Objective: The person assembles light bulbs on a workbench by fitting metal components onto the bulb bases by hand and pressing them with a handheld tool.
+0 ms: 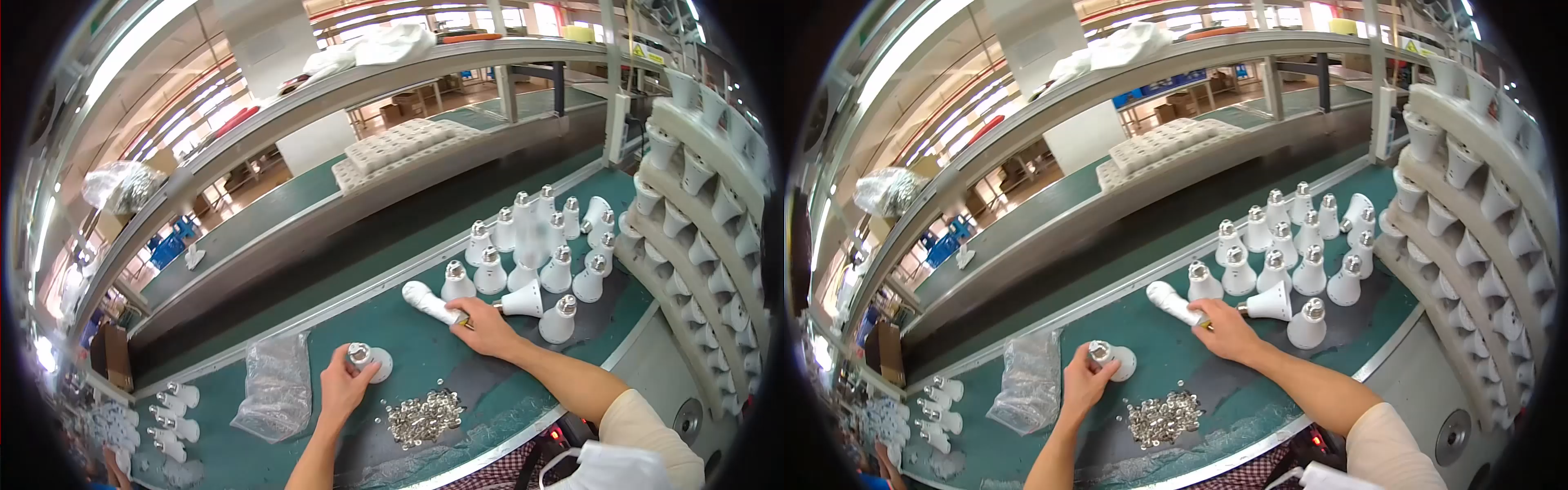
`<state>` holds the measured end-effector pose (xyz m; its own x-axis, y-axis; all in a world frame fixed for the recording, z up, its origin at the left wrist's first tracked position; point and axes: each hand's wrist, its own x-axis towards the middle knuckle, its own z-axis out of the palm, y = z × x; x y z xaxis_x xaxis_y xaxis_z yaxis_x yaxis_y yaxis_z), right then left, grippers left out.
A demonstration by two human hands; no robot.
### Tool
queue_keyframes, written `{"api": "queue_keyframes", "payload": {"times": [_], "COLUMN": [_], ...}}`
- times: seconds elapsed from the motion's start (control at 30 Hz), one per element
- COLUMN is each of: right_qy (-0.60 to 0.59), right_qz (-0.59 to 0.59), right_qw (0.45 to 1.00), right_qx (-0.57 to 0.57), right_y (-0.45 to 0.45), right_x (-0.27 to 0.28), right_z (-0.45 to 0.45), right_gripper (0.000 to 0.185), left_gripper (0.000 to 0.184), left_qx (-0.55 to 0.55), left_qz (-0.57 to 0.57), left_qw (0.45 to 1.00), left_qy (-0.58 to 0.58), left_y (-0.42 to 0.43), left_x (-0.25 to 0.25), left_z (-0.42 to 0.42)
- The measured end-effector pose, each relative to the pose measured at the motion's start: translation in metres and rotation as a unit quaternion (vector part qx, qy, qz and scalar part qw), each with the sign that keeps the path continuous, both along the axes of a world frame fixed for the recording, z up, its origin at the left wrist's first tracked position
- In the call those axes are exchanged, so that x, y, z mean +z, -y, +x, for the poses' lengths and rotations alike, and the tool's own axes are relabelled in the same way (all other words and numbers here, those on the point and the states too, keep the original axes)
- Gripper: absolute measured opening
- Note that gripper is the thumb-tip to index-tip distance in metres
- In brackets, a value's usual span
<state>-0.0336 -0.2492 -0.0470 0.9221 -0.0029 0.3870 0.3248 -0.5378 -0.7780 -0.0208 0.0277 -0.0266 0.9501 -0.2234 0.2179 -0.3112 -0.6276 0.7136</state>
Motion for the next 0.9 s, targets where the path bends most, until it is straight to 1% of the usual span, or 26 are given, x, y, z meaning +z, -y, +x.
{"api": "queue_keyframes", "payload": {"times": [0.07, 0.1, 0.17, 0.2, 0.23, 0.3, 0.33, 0.37, 0.43, 0.47, 0.5, 0.57, 0.6, 0.67, 0.7, 0.8, 0.83, 0.9], "right_qy": [-0.028, -0.026, -0.035, -0.035, -0.029, -0.021, -0.001, 0.018, 0.022, 0.025, 0.025, 0.014, 0.013, -0.042, -0.043, -0.046, -0.043, -0.041], "right_qz": [0.001, 0.003, 0.001, 0.004, 0.005, 0.0, -0.008, -0.015, -0.019, -0.02, -0.021, -0.025, -0.027, -0.013, -0.015, -0.02, -0.017, -0.019], "right_qw": [0.999, 1.0, 0.999, 0.999, 1.0, 1.0, 1.0, 1.0, 1.0, 0.999, 0.999, 1.0, 1.0, 0.999, 0.999, 0.999, 0.999, 0.999], "right_qx": [0.015, 0.012, 0.013, 0.007, 0.01, 0.013, 0.006, -0.001, -0.002, -0.003, -0.003, -0.003, -0.005, 0.008, 0.004, 0.001, 0.006, 0.001], "right_y": [0.004, 0.004, 0.003, 0.002, 0.002, 0.004, 0.003, 0.003, 0.003, 0.003, 0.003, 0.003, 0.003, 0.002, 0.002, 0.002, 0.002, 0.002], "right_x": [0.003, 0.004, 0.004, 0.003, 0.003, 0.002, -0.002, -0.005, -0.006, -0.006, -0.006, -0.004, -0.002, 0.005, 0.005, 0.004, 0.003, 0.002], "right_z": [-0.002, -0.002, -0.002, -0.003, -0.003, -0.002, -0.001, 0.0, 0.0, 0.0, -0.001, -0.001, -0.003, -0.005, -0.005, -0.005, -0.005, -0.004], "right_gripper": [0.034, 0.034, 0.035, 0.035, 0.035, 0.035, 0.036, 0.037, 0.037, 0.037, 0.037, 0.036, 0.036, 0.034, 0.034, 0.034, 0.034, 0.034], "left_gripper": [0.056, 0.056, 0.066, 0.054, 0.043, 0.069, 0.081, 0.081, 0.09, 0.061, 0.061, 0.051, 0.051, 0.031, 0.031, 0.02, 0.02, 0.029], "left_qx": [0.117, 0.114, 0.031, -0.04, -0.109, -0.184, -0.218, -0.218, -0.222, -0.202, -0.202, -0.193, -0.194, -0.165, -0.168, -0.14, -0.146, -0.142], "left_qz": [-0.045, -0.043, 0.018, 0.079, 0.137, 0.236, 0.227, 0.225, 0.243, 0.223, 0.222, 0.211, 0.209, 0.143, 0.141, 0.119, 0.114, 0.151], "left_qw": [0.991, 0.992, 0.996, 0.984, 0.958, 0.944, 0.945, 0.945, 0.939, 0.937, 0.937, 0.936, 0.937, 0.96, 0.96, 0.961, 0.961, 0.977], "left_qy": [-0.042, -0.041, 0.085, 0.157, 0.226, 0.139, 0.09, 0.092, 0.095, 0.179, 0.18, 0.204, 0.204, 0.176, 0.176, 0.207, 0.207, 0.054], "left_y": [0.002, -0.001, 0.0, 0.011, 0.024, 0.039, 0.031, 0.031, 0.033, 0.039, 0.04, 0.04, 0.039, 0.032, 0.027, 0.022, 0.018, 0.009], "left_x": [0.011, 0.008, 0.001, 0.012, 0.023, 0.031, 0.004, -0.004, -0.018, -0.005, -0.004, -0.004, -0.006, -0.014, -0.018, -0.022, -0.026, -0.036], "left_z": [-0.018, -0.029, -0.053, -0.065, -0.08, -0.106, -0.105, -0.101, -0.097, -0.097, -0.095, -0.091, -0.089, -0.083, -0.08, -0.075, -0.073, -0.071]}}
